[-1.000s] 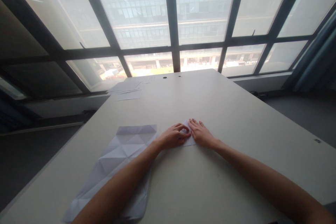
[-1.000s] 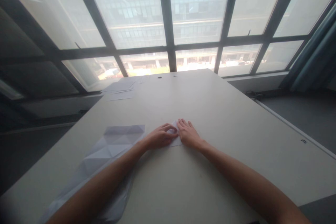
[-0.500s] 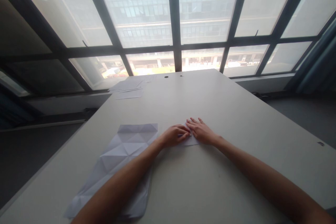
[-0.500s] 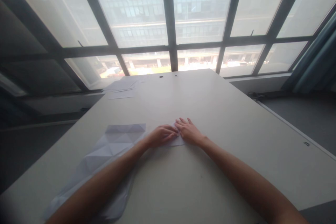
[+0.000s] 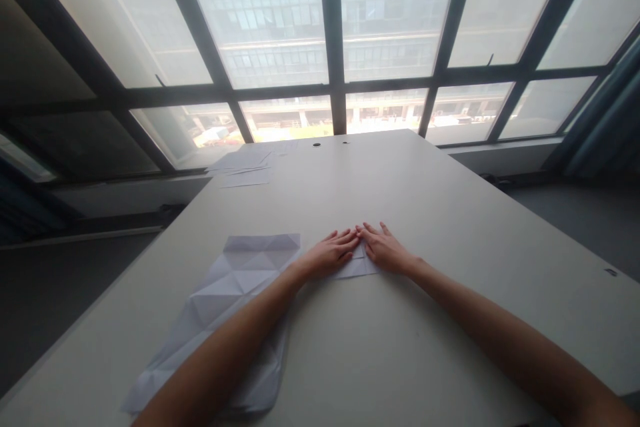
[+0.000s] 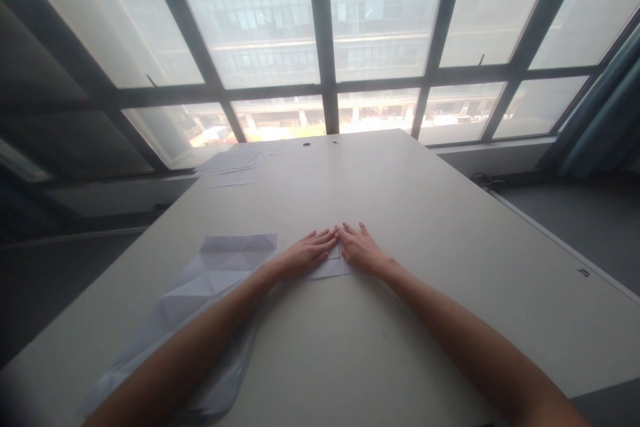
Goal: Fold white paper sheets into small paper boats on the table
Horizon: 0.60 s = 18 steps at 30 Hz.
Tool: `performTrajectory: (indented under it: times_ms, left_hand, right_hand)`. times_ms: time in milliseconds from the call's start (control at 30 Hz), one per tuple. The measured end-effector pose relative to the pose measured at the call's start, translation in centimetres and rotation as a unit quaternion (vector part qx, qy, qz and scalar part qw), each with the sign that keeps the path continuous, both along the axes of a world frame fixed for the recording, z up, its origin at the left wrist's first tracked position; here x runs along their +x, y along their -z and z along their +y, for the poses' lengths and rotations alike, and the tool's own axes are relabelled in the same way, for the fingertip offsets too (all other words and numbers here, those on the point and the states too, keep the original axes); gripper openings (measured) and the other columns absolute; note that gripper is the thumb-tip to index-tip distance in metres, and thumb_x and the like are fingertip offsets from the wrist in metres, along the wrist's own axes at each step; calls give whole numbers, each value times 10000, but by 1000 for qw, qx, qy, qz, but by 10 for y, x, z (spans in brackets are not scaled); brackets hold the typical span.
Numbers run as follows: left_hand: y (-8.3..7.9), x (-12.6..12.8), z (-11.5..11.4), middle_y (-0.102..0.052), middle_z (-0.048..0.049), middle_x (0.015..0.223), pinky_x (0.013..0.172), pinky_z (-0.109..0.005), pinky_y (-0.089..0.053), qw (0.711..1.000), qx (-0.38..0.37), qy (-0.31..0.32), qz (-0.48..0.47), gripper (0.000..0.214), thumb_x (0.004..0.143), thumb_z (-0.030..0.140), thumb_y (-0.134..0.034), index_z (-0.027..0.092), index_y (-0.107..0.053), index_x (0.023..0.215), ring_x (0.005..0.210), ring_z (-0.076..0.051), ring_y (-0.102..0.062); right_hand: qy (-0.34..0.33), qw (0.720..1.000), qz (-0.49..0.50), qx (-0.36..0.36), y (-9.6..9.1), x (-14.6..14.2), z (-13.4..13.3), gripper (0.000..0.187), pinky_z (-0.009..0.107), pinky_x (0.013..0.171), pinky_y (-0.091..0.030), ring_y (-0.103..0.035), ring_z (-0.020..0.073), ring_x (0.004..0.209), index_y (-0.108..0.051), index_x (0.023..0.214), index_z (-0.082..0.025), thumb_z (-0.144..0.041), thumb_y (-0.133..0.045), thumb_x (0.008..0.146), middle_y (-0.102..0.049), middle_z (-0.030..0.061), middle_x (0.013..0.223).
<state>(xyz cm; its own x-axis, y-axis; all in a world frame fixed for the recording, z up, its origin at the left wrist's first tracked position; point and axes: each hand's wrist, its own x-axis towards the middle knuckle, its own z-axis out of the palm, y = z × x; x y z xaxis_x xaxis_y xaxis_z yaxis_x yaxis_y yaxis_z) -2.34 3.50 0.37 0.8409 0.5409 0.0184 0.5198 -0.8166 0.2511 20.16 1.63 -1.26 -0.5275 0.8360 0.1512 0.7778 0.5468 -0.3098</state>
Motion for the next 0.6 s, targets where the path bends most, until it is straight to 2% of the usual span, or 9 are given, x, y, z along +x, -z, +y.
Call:
performTrajectory:
  times_ms: [100,167,300,400,500,533,600]
  left_hand:
    - [-6,-3,-3,-42,-45,1606,1186,-477,-32,999,-14,2,47,581,1021,440,-193,255,-31,1547,1481,-223,-9]
    - [-10,-4,-6,21,-36,1605,1169,-534,-8,996,-32,-5,82,646,997,537,-205,276,24,1541,1476,-263,51]
    - [-20,-5,-14,78,-55,1599,1136,-609,-8,987,-74,-26,140,806,908,705,-273,300,26,1538,1462,-330,89]
    - [-27,-6,-22,84,-108,1593,1138,-602,-33,981,-98,-38,164,909,862,751,-327,248,-2,1546,1460,-348,80]
    - [-34,-10,-25,8,-170,1591,1137,-584,-114,979,-115,-50,161,969,827,757,-406,188,-97,1548,1464,-369,-4]
    - [-36,-12,-24,-62,-182,1590,1133,-565,-163,981,-120,-52,145,944,825,742,-437,180,-176,1538,1463,-371,-69]
    - [-40,-15,-18,-292,-173,1545,1108,-475,-285,987,-127,-49,87,760,852,666,-483,194,-419,1444,1426,-341,-270]
  right_hand:
    - [2,1000,0,1,2,0,0,551,522,1172,-49,-226,224,1450,-370,1458,-140,-182,-342,910,-380,125,1518]
    - [7,1000,-1,1,3,0,1,539,532,1168,-44,-224,223,1450,-378,1453,-158,-189,-339,916,-381,114,1519]
    - [13,1000,0,0,3,1,1,491,553,1160,-37,-218,224,1451,-425,1417,-185,-213,-327,937,-373,96,1526]
    - [10,1000,2,-3,2,2,0,483,564,1156,-33,-205,222,1454,-443,1400,-190,-204,-336,929,-368,88,1529]
    - [8,1000,-5,-3,0,3,0,494,567,1154,-27,-198,224,1456,-440,1403,-187,-194,-346,918,-371,96,1527]
    - [8,1000,-7,-2,0,3,0,495,568,1154,-25,-198,226,1456,-439,1403,-186,-193,-348,917,-371,99,1527]
    - [8,1000,-5,-1,-2,2,0,490,571,1153,-26,-201,230,1455,-447,1396,-185,-186,-353,914,-372,101,1526]
